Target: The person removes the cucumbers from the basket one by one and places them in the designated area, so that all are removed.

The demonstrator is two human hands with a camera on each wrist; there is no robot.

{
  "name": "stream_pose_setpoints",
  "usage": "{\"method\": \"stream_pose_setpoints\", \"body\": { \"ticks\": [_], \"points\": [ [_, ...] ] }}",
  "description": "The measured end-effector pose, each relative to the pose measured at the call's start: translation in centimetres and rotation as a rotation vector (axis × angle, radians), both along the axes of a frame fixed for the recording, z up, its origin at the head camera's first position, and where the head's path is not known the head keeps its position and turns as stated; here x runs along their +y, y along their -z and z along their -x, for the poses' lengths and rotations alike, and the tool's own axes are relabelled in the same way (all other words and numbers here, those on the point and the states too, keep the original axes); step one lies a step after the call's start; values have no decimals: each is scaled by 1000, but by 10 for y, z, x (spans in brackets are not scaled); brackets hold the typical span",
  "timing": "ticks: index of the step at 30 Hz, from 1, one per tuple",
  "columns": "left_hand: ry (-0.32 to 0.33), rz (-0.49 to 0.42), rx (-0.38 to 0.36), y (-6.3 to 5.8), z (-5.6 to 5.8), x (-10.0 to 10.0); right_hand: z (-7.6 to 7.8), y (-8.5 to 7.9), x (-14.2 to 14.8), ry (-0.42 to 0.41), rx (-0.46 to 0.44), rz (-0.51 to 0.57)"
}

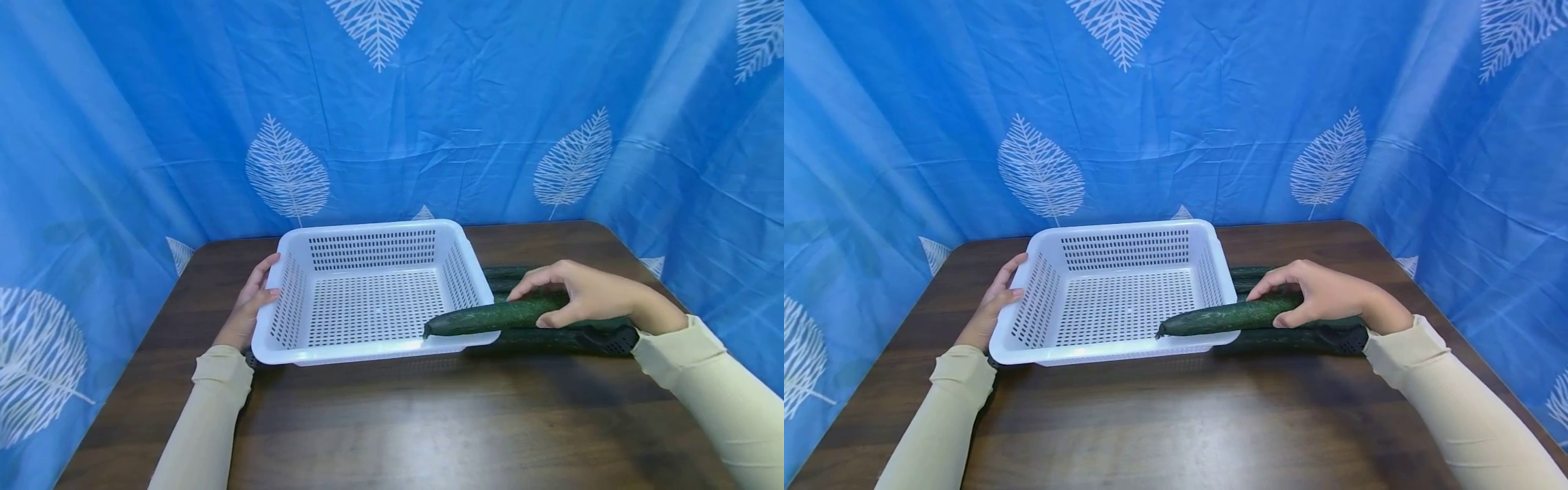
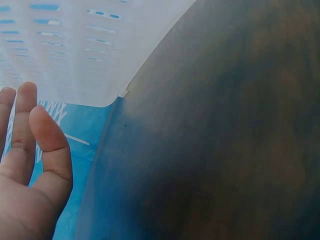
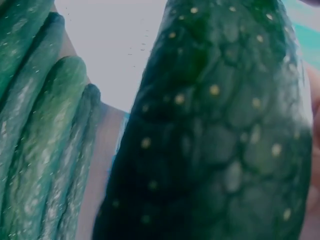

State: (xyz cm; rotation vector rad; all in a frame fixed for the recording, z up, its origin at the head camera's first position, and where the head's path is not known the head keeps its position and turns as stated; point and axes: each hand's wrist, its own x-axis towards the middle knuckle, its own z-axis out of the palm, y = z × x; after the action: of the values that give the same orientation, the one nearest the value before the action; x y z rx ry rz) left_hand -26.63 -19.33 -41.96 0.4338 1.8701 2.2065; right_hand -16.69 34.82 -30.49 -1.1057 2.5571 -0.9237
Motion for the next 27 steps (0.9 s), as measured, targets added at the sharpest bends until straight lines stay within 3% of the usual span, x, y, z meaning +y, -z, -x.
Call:
{"method": "stream_pose_setpoints", "body": {
  "ticks": [20,27],
  "points": [
    [-3,-3,-11,0,-1,1,-32,25,30,49,-4,36],
    [-8,10,-3,0,-2,1,-40,38,38,63,38,28]
  ]
}}
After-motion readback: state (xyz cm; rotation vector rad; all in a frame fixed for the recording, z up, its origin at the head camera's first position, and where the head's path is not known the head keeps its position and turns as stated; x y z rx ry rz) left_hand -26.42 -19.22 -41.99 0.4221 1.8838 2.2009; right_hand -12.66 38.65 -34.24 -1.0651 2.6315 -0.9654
